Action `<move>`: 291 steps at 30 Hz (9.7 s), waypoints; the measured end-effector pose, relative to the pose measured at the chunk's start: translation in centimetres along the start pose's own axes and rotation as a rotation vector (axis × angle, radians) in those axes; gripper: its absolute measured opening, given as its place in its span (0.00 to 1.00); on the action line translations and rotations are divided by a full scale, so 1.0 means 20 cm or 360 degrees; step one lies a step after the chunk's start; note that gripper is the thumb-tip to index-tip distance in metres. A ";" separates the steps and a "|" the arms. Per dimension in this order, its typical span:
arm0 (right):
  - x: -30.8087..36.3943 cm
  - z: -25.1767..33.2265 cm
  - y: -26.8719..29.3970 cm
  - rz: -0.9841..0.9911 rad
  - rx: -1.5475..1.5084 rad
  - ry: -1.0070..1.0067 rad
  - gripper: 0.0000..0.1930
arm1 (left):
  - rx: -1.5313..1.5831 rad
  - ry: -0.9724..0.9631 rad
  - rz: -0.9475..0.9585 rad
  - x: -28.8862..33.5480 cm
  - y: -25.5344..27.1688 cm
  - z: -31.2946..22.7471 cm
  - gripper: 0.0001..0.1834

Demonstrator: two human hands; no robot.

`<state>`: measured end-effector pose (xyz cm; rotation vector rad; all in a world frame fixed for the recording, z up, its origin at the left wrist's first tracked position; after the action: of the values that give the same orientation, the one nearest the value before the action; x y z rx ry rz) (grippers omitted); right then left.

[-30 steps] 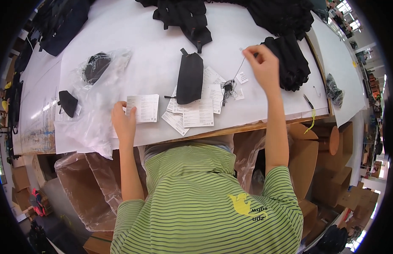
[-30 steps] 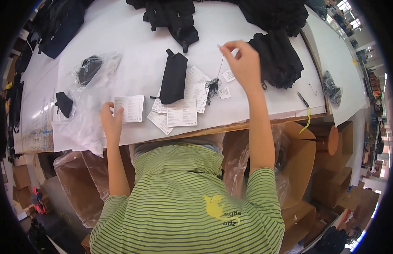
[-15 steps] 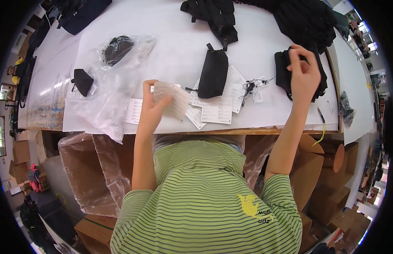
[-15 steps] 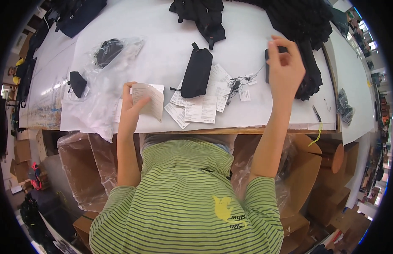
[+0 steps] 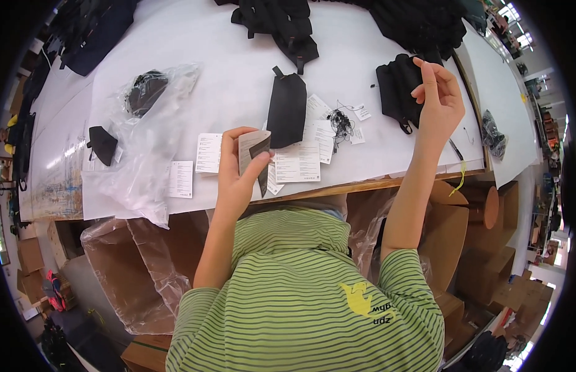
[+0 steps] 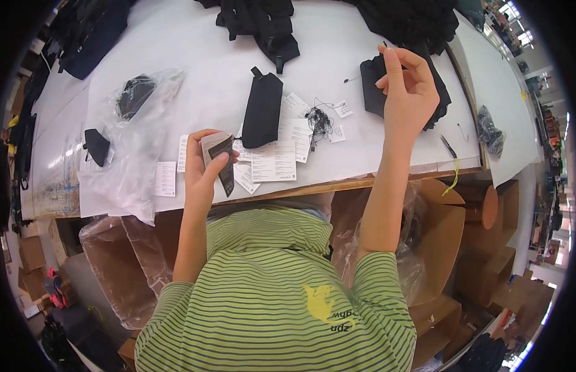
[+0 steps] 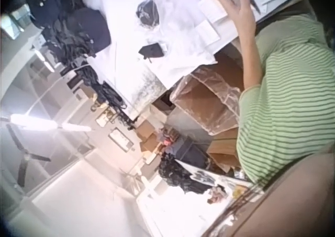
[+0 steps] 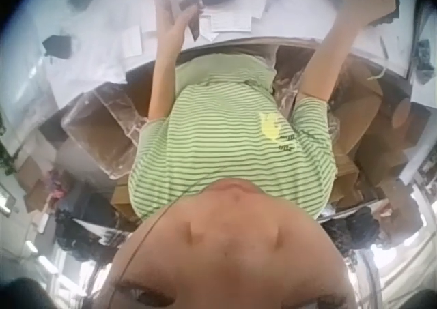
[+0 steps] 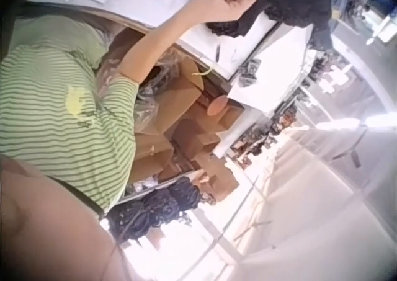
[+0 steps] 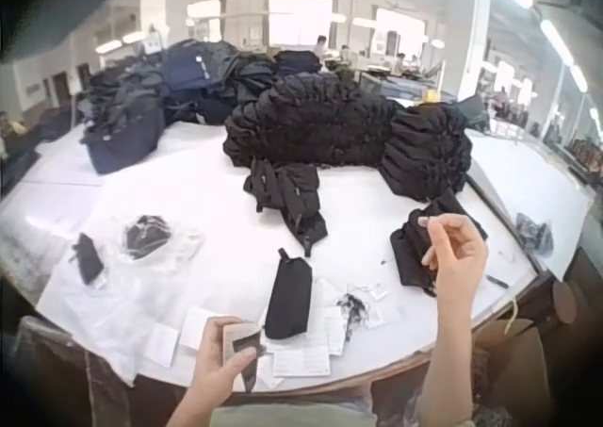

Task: Insert instruction booklets and small plastic components into black fabric pouches.

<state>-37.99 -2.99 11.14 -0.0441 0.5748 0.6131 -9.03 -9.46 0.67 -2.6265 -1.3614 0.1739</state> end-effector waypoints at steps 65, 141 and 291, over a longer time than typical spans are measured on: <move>0.75 -0.06 -0.37 0.0921 0.0285 -0.0321 0.05 | -0.1121 -0.0613 -0.0181 0.02 -0.17 0.05 0.13; 0.68 0.07 -0.28 0.0802 -0.0123 -0.0488 0.04 | -0.0594 0.0242 0.0506 -0.14 -0.15 -0.21 0.13; 0.36 -0.21 -0.05 0.0038 -0.0926 -0.0556 0.09 | -0.1155 -0.0464 0.0443 -0.25 -0.33 0.29 0.38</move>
<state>-34.66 -0.88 3.58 -0.4685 0.0458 0.7753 -18.14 -9.17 -3.44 -3.5188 -1.3102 0.1152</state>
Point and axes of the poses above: each hand's wrist, its own x-axis away from the middle knuckle, its own y-axis out of the back of the hand, z = x × y, the point moved 4 cm from there along -x, towards the middle knuckle, and after that the axes turned 8 degrees about z, right-handed, at the moved point
